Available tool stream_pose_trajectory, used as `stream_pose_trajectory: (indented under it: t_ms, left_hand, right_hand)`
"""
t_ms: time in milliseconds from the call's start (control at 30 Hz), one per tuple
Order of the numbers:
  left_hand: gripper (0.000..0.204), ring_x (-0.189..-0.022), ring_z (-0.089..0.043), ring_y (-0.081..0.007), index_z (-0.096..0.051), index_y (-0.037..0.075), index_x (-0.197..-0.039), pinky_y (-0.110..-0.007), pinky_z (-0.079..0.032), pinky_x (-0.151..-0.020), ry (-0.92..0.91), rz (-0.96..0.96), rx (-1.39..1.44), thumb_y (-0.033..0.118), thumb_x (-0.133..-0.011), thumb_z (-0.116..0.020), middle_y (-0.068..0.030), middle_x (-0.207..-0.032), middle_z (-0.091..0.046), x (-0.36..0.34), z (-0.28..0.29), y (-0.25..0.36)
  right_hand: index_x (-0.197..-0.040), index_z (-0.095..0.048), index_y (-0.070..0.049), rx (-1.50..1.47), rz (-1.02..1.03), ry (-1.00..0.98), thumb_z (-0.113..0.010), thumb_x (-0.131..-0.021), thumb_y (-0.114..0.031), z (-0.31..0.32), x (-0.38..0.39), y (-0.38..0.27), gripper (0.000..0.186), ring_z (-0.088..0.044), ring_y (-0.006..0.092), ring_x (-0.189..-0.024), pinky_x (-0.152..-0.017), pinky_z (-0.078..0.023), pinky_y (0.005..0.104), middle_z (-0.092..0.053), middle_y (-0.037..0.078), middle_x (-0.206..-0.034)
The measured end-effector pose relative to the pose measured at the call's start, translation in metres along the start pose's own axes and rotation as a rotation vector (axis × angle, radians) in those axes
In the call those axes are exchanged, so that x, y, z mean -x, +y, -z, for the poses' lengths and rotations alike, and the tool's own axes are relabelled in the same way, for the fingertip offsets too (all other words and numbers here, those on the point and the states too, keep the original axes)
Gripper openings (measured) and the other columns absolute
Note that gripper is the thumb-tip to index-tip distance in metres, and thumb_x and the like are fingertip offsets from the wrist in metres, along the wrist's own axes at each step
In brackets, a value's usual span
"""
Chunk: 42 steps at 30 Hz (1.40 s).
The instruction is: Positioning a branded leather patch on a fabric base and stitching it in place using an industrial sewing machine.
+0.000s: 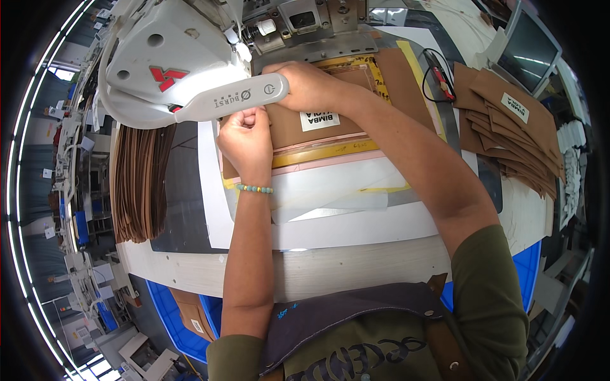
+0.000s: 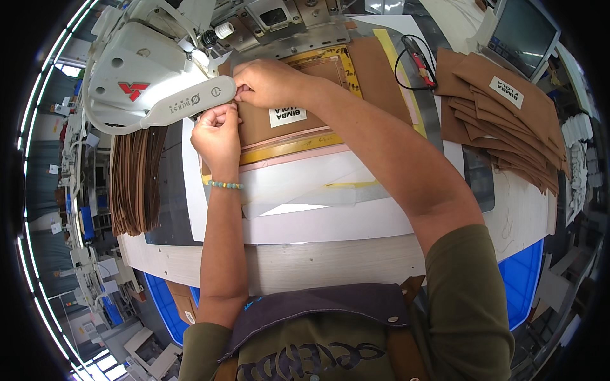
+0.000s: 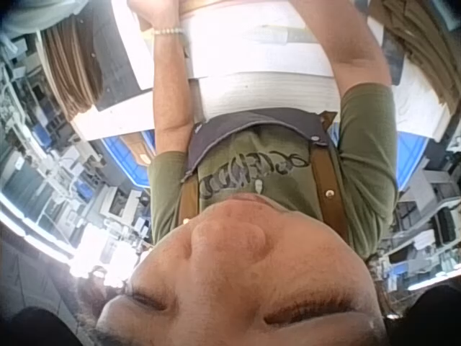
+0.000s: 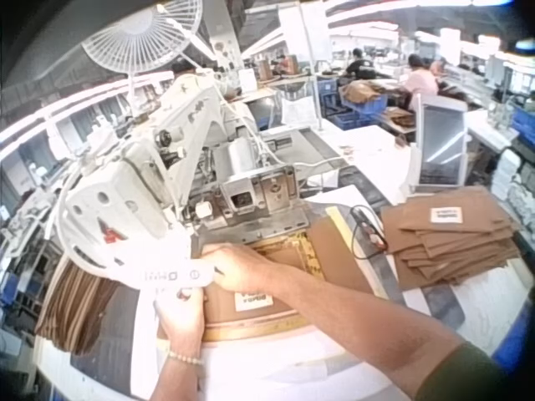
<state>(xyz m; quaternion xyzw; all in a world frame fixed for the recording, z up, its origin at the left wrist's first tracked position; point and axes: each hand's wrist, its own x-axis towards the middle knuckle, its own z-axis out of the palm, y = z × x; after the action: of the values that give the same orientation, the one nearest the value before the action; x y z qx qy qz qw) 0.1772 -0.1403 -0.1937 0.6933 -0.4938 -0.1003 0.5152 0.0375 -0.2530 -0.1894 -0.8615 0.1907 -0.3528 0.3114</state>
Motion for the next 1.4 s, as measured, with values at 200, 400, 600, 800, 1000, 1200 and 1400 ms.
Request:
stream_pose_trajectory:
  t_ms: [200,400,600,800,1000,1200,1400]
  left_hand:
    - [0.010,-0.062,-0.065,-0.0099,-0.076,-0.003,-0.084,-0.027,-0.052,-0.064,0.028,-0.065,-0.011,0.007,-0.087,-0.076,-0.0069,-0.069,-0.073,0.0001,-0.0003,-0.0046]
    - [0.011,-0.058,-0.065,-0.0145,-0.076,-0.002,-0.081,-0.030,-0.052,-0.062,0.071,-0.109,-0.064,0.009,-0.084,-0.076,-0.0095,-0.066,-0.073,0.0013,-0.0004,-0.0040]
    - [0.009,-0.063,-0.066,-0.0086,-0.078,-0.001,-0.087,-0.026,-0.052,-0.064,0.055,-0.123,-0.175,0.008,-0.086,-0.076,-0.0057,-0.070,-0.074,0.0013,0.0021,-0.0003]
    - [0.011,-0.063,-0.066,-0.0088,-0.078,-0.001,-0.087,-0.026,-0.052,-0.064,0.050,-0.131,-0.208,0.009,-0.086,-0.076,-0.0059,-0.071,-0.075,-0.0005,0.0018,-0.0043]
    - [0.010,-0.063,-0.066,-0.0118,-0.077,-0.001,-0.085,-0.029,-0.053,-0.065,0.049,-0.121,-0.139,0.008,-0.085,-0.077,-0.0065,-0.071,-0.074,-0.0004,0.0004,-0.0057]
    - [0.009,-0.063,-0.067,-0.0116,-0.077,-0.001,-0.084,-0.028,-0.053,-0.066,0.037,-0.098,-0.147,0.008,-0.086,-0.076,-0.0063,-0.071,-0.074,-0.0001,0.0016,-0.0047]
    - [0.009,-0.061,-0.065,-0.0142,-0.077,0.000,-0.080,-0.031,-0.052,-0.065,0.063,-0.087,-0.123,0.008,-0.083,-0.077,-0.0069,-0.068,-0.072,-0.0003,-0.0009,-0.0049]
  right_hand:
    - [-0.095,-0.068,0.000,-0.004,0.031,0.007,-0.070,-0.089,-0.015,-0.0002,-0.0009,0.0000,0.016,-0.067,0.0359,-0.089,-0.078,-0.052,0.0405,-0.070,0.013,-0.097]
    - [-0.095,-0.068,0.000,0.015,0.015,-0.005,-0.070,-0.088,-0.014,-0.0006,-0.0007,-0.0006,0.016,-0.068,0.0358,-0.089,-0.078,-0.052,0.0405,-0.070,0.013,-0.096]
    - [-0.093,-0.066,0.001,0.024,0.037,0.012,-0.069,-0.089,-0.014,-0.0021,0.0002,0.0020,0.015,-0.067,0.0364,-0.088,-0.077,-0.052,0.0408,-0.069,0.014,-0.095]
    - [-0.095,-0.076,-0.006,0.071,0.003,-0.011,-0.068,-0.087,-0.012,-0.0016,-0.0001,0.0045,0.013,-0.068,0.0259,-0.086,-0.078,-0.053,0.0377,-0.070,0.009,-0.094]
    - [-0.093,-0.076,-0.006,0.039,-0.005,-0.019,-0.068,-0.086,-0.012,-0.0014,0.0004,0.0048,0.012,-0.067,0.0261,-0.086,-0.078,-0.053,0.0385,-0.070,0.009,-0.092]
    - [-0.093,-0.069,0.000,0.015,0.041,0.009,-0.068,-0.091,-0.013,-0.0023,0.0018,0.0041,0.013,-0.064,0.0339,-0.081,-0.074,-0.050,0.0414,-0.065,0.012,-0.091]
    - [-0.091,-0.068,0.001,0.019,0.041,0.010,-0.069,-0.090,-0.012,-0.0034,0.0011,0.0054,0.013,-0.065,0.0345,-0.081,-0.073,-0.050,0.0417,-0.065,0.012,-0.090]
